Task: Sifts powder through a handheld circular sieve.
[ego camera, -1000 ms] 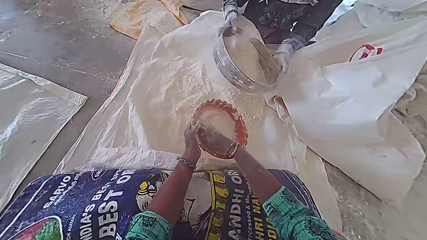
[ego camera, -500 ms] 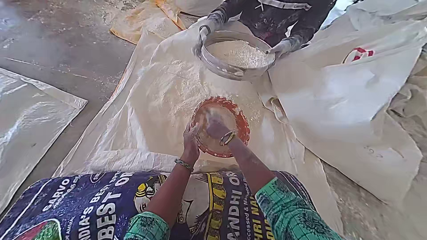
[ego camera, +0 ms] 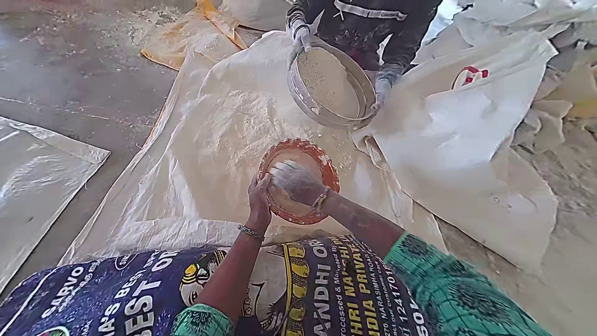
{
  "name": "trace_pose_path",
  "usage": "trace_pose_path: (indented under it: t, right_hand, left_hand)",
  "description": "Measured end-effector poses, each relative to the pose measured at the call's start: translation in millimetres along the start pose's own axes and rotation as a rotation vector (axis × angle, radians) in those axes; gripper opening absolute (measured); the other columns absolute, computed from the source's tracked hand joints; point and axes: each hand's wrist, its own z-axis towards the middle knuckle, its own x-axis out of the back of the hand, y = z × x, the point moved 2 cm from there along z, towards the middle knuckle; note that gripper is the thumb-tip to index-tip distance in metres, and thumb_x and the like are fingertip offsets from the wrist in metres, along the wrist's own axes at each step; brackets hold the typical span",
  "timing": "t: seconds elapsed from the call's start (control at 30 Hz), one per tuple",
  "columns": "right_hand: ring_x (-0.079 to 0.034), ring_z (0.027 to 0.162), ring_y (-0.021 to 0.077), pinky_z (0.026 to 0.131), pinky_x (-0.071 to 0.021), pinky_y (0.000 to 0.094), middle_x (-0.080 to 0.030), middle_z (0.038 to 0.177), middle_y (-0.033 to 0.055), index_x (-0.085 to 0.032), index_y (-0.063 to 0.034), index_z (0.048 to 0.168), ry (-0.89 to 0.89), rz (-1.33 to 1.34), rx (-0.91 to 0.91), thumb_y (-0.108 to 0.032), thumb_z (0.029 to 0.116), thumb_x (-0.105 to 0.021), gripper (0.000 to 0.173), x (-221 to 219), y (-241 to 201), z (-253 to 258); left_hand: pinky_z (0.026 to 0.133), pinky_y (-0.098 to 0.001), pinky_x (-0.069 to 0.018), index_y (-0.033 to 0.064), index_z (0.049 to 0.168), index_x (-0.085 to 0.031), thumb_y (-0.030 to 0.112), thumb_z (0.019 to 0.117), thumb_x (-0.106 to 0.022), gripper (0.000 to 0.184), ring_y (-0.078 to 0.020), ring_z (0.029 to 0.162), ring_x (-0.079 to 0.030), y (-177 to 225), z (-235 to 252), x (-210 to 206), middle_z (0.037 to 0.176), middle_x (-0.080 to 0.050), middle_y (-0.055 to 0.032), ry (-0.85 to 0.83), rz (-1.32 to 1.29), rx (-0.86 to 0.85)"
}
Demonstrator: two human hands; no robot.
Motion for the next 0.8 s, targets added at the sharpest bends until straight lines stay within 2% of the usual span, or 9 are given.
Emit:
trace_pose_path:
  t: [0.07,0.13,0.23,0.4,0.5,0.6,0.67,0.73,0.8]
  right_hand:
    - [-0.063,0.123,0.0407,0.107,-0.0466,0.0553,-0.069,0.123,0.0229,-0.070,0.0049,0.116,-0.016,-0.088,0.088,0.005,0.0980,-0.051,0.026,-10,16,23]
    - [-0.058,0.128,0.0417,0.110,-0.0439,0.0539,-0.063,0.133,0.0252,-0.064,0.0046,0.130,-0.197,-0.102,-0.081,0.005,0.0996,-0.050,0.033,-6,40,32]
    - [-0.052,0.133,0.0441,0.109,-0.0436,0.0544,-0.055,0.141,0.0280,-0.054,0.0085,0.139,-0.394,-0.084,-0.432,0.005,0.0970,-0.055,0.042,4,63,19]
    - [-0.045,0.141,0.0420,0.115,-0.0376,0.0533,-0.046,0.149,0.0301,-0.041,0.0090,0.149,-0.532,0.190,-0.693,0.003,0.0972,-0.052,0.053,8,14,-25]
    - [-0.055,0.133,0.0345,0.113,-0.0420,0.0480,-0.056,0.143,0.0230,-0.054,0.0019,0.141,-0.268,0.396,-0.637,0.003,0.0995,-0.045,0.043,19,8,-40]
    - [-0.061,0.124,0.0407,0.107,-0.0465,0.0557,-0.067,0.125,0.0254,-0.069,0.0049,0.118,0.184,0.242,-0.634,0.002,0.0934,-0.058,0.027,29,38,-68]
    - [-0.058,0.127,0.0427,0.110,-0.0434,0.0551,-0.063,0.130,0.0290,-0.063,0.0091,0.127,0.342,0.266,-0.744,-0.005,0.0939,-0.064,0.036,25,52,-91]
    - [-0.051,0.136,0.0366,0.114,-0.0419,0.0449,-0.051,0.146,0.0302,-0.043,0.0088,0.147,0.390,0.527,-0.906,-0.013,0.0979,-0.062,0.057,6,55,-109]
    - [-0.042,0.144,0.0311,0.118,-0.0365,0.0391,-0.040,0.156,0.0287,-0.033,0.0063,0.154,0.537,0.780,-0.981,-0.014,0.0941,-0.062,0.070,-23,45,-117]
  left_hand:
    - [0.090,-0.0295,-0.0514,-0.0044,0.142,-0.046,0.008,0.1055,-0.044,0.038,-0.0146,0.105,-0.061,0,1,2,0.128,-0.058,-0.0181,-0.006,0.008,0.013]
    - [0.093,-0.0311,-0.0505,-0.0038,0.144,-0.045,0.007,0.1049,-0.045,0.041,-0.0162,0.110,-0.060,5,3,4,0.134,-0.056,-0.0195,0.018,0.018,0.025]
    - [0.093,-0.0349,-0.0510,-0.0018,0.145,-0.045,0.007,0.1051,-0.044,0.041,-0.0191,0.112,-0.059,9,5,3,0.135,-0.055,-0.0194,0.073,-0.050,0.042]
    - [0.096,-0.0387,-0.0506,0.0006,0.147,-0.043,0.011,0.1075,-0.040,0.040,-0.0211,0.114,-0.059,2,8,4,0.136,-0.055,-0.0188,0.115,-0.151,0.068]
    - [0.089,-0.0349,-0.0523,-0.0003,0.141,-0.047,0.010,0.1072,-0.042,0.036,-0.0181,0.105,-0.061,-9,0,-1,0.126,-0.060,-0.0172,0.063,-0.079,0.123]
    - [0.084,-0.0344,-0.0543,-0.0013,0.133,-0.053,0.010,0.1067,-0.043,0.030,-0.0168,0.098,-0.063,0,1,4,0.115,-0.063,-0.0146,0.059,-0.070,0.095]
    - [0.087,-0.0362,-0.0539,-0.0009,0.132,-0.052,0.012,0.1069,-0.043,0.030,-0.0181,0.101,-0.063,8,12,11,0.116,-0.062,-0.0148,0.094,-0.053,0.044]
    - [0.098,-0.0410,-0.0490,-0.0010,0.141,-0.047,0.011,0.1061,-0.045,0.038,-0.0224,0.117,-0.057,1,9,8,0.135,-0.056,-0.0183,0.035,0.006,0.073]
    - [0.101,-0.0409,-0.0476,0.0015,0.149,-0.042,0.012,0.1064,-0.045,0.044,-0.0232,0.123,-0.055,-11,4,4,0.142,-0.052,-0.0189,-0.023,0.036,0.155]
